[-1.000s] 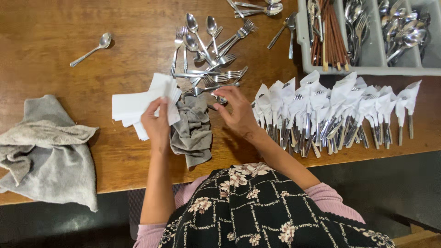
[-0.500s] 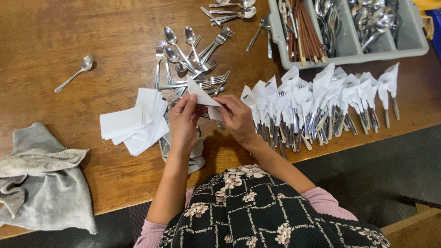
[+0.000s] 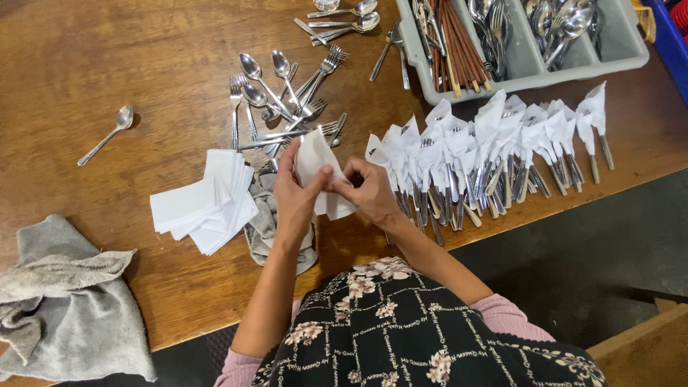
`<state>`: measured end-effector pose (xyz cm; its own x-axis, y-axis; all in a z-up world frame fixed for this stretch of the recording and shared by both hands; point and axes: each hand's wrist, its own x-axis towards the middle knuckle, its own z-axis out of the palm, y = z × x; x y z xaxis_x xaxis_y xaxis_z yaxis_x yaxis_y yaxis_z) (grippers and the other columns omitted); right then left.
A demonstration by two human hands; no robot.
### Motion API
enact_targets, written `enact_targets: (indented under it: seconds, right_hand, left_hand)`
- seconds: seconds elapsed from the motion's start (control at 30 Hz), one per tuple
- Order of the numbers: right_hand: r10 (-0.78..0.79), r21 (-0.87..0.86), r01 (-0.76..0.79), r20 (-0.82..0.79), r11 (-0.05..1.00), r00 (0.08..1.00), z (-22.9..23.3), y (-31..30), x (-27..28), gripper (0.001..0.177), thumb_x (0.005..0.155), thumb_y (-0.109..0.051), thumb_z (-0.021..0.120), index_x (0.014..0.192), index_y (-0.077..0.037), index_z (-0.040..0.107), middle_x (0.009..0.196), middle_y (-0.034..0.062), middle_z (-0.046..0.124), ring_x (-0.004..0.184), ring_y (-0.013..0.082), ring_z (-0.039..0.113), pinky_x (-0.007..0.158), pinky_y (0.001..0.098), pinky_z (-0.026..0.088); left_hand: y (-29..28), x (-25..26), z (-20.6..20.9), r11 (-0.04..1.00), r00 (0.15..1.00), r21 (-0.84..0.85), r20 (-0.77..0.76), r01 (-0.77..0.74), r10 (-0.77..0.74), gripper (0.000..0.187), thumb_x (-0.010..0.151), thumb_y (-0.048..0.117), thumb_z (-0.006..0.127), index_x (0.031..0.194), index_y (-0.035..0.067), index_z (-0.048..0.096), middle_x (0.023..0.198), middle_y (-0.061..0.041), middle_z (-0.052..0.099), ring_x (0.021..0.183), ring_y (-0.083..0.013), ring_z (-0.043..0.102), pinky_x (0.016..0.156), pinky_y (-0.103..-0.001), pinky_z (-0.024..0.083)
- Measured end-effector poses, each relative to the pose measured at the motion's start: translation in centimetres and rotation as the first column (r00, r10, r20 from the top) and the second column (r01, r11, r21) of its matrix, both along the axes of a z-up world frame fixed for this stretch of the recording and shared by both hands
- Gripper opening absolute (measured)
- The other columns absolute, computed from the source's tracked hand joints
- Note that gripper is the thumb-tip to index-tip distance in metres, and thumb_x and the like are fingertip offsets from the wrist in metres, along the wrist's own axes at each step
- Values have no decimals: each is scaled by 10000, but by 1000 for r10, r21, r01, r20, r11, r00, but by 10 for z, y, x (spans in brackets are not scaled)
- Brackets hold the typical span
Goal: The person takes paper napkins from a stack and wraps spoons and forks inside them by hand, placing the wrapped cutlery alongside other utensils on the table.
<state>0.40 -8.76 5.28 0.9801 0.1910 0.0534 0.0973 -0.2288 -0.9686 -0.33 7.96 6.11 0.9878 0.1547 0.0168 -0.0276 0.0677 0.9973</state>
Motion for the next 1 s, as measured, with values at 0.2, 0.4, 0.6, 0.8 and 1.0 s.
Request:
enact_targets:
  seconds: [0.2,0.4,0.6,0.8,1.0]
  right_hand:
    - [239,292,-170,-220,941,946,-9,-14,8,139,964,-177,724,957,-39,729,844,-19,704,788,35,624,725,211,521]
    - [202,271,-132,-253,954,946,-2,-28,20,158,948,-193,731,993,-45,760,870,2,736,787,79,659,733,233,546]
    - [148,170,-108,-242,979,959,16,-29,24,161,941,-192,767,968,-33,761,853,10,725,779,75,633,713,225,514]
    - [65,-33,-70,-143,997,988,23,-40,33,167,911,-207,777,955,-48,752,830,1,732,722,64,641,646,220,500]
    - [42,57,-29,-239,998,970,22,-33,27,227,867,-209,846,838,-48,688,767,0,678,688,58,599,620,220,476]
  left_hand:
    - [24,3,-9,987,991,-159,-131,-24,3,485,900,44,678,1374,-2,582,1232,-124,670,1049,-167,659,872,-297,568]
    - [56,7,-10,995,990,20,-104,-94,96,411,932,34,695,1333,-4,615,1214,-95,688,1050,-140,658,896,-269,551]
    - [72,7,-18,990,987,74,-100,-117,124,351,959,70,702,1303,7,678,1205,-106,725,1041,-128,642,904,-234,531]
    - [79,2,-13,936,980,297,-13,-187,200,307,986,99,766,1259,-36,732,1005,-143,661,937,-184,510,816,-306,403]
    - [46,-12,4,843,971,482,150,-237,188,246,1062,251,699,935,41,683,900,-55,670,858,-150,604,784,-291,493]
